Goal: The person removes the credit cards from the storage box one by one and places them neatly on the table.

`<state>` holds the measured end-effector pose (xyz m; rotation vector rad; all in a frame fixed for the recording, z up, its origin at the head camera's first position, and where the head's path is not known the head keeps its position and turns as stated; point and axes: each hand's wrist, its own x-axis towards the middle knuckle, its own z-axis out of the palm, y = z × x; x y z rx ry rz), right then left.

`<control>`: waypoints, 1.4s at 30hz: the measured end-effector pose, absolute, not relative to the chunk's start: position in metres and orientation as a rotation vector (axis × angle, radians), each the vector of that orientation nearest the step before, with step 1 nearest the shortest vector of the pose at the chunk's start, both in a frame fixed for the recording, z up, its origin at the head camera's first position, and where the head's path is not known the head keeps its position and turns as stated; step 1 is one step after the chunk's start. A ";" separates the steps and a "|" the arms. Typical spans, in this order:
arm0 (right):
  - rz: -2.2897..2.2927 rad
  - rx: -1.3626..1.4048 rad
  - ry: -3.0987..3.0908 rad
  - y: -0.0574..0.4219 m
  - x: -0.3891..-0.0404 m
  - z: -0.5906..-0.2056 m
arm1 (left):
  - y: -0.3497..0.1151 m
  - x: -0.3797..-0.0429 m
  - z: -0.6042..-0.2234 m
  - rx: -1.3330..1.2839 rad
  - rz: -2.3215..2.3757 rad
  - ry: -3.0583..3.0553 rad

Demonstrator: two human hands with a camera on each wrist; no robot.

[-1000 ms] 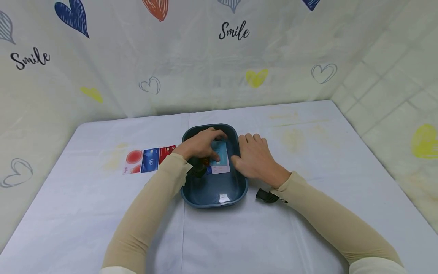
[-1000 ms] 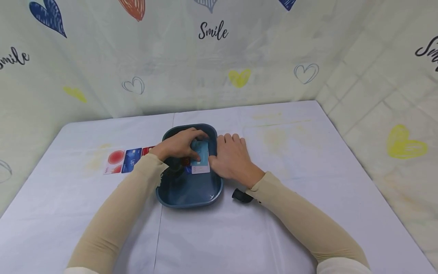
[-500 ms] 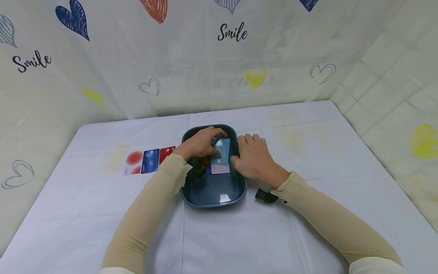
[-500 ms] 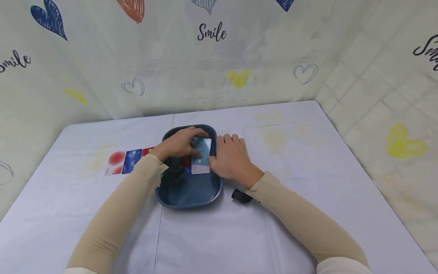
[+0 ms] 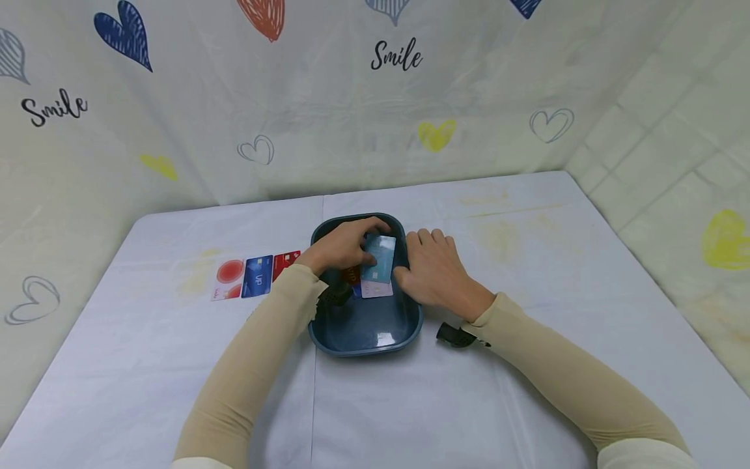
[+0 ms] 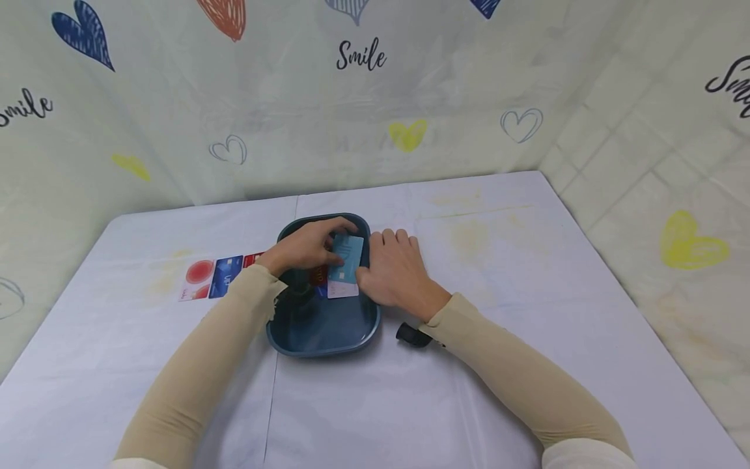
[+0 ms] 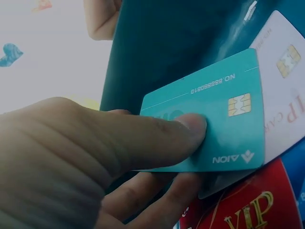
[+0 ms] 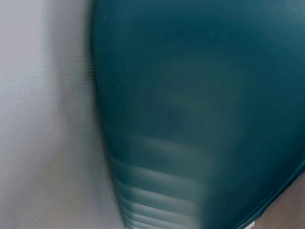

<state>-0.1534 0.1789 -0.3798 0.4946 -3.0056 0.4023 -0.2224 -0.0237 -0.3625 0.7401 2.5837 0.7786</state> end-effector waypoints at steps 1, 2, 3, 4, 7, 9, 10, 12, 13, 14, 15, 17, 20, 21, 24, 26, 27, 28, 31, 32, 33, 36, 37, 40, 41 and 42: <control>0.403 0.495 -3.004 0.179 -0.153 -0.380 | -0.024 -0.222 -0.362 0.730 0.787 2.582; 0.403 0.497 -3.001 0.179 -0.153 -0.379 | -0.025 -0.222 -0.362 0.724 0.798 2.583; 0.404 0.499 -2.999 0.178 -0.153 -0.379 | -0.025 -0.222 -0.361 0.719 0.808 2.584; 0.403 0.500 -2.998 0.178 -0.153 -0.378 | -0.025 -0.222 -0.361 0.714 0.817 2.586; 0.404 0.504 -2.994 0.178 -0.153 -0.377 | -0.026 -0.221 -0.360 0.698 0.845 2.592; 0.404 0.506 -2.991 0.178 -0.153 -0.377 | -0.026 -0.221 -0.359 0.691 0.870 2.590; 0.404 0.507 -2.990 0.178 -0.153 -0.376 | -0.027 -0.221 -0.358 0.689 0.879 2.589; 0.407 0.508 -2.990 0.177 -0.153 -0.375 | -0.027 -0.221 -0.357 0.688 0.895 2.586; 0.407 0.507 -2.991 0.177 -0.152 -0.375 | -0.027 -0.221 -0.357 0.688 0.903 2.583; 0.408 0.507 -2.993 0.177 -0.152 -0.375 | -0.028 -0.222 -0.357 0.689 0.910 2.581; 0.408 0.508 -2.996 0.177 -0.152 -0.375 | -0.028 -0.222 -0.356 0.689 0.915 2.579; 0.410 0.507 -3.000 0.177 -0.152 -0.374 | -0.028 -0.222 -0.356 0.694 0.914 2.579; 0.410 0.507 -3.009 0.176 -0.152 -0.374 | -0.029 -0.222 -0.355 0.695 0.911 2.578; 0.409 0.506 -3.013 0.176 -0.152 -0.374 | -0.029 -0.222 -0.354 0.695 0.910 2.577; 0.406 0.503 -3.020 0.176 -0.153 -0.374 | -0.029 -0.221 -0.353 0.692 0.909 2.577; 0.402 0.502 -3.022 0.176 -0.153 -0.375 | -0.030 -0.221 -0.353 0.693 0.909 2.578; 0.402 0.501 -3.022 0.177 -0.153 -0.375 | -0.030 -0.220 -0.352 0.693 0.911 2.577; 0.400 0.501 -3.021 0.177 -0.153 -0.375 | -0.030 -0.220 -0.352 0.693 0.915 2.576; 0.395 0.500 -3.020 0.178 -0.153 -0.375 | -0.031 -0.219 -0.352 0.691 0.935 2.568; 0.392 0.500 -3.021 0.178 -0.153 -0.375 | -0.032 -0.218 -0.351 0.689 0.943 2.567; 0.393 0.498 -3.022 0.178 -0.153 -0.375 | -0.032 -0.217 -0.351 0.687 0.954 2.564; 0.390 0.499 -3.024 0.178 -0.153 -0.376 | -0.033 -0.216 -0.349 0.681 0.988 2.567; 0.391 0.498 -3.025 0.179 -0.153 -0.376 | -0.033 -0.215 -0.348 0.681 1.000 2.569; 0.392 0.498 -3.025 0.179 -0.153 -0.376 | -0.034 -0.214 -0.348 0.683 1.048 2.570; 0.392 0.498 -3.023 0.179 -0.153 -0.376 | -0.035 -0.214 -0.348 0.687 1.062 2.572; 0.391 0.498 -3.022 0.179 -0.153 -0.376 | -0.035 -0.214 -0.348 0.691 1.075 2.573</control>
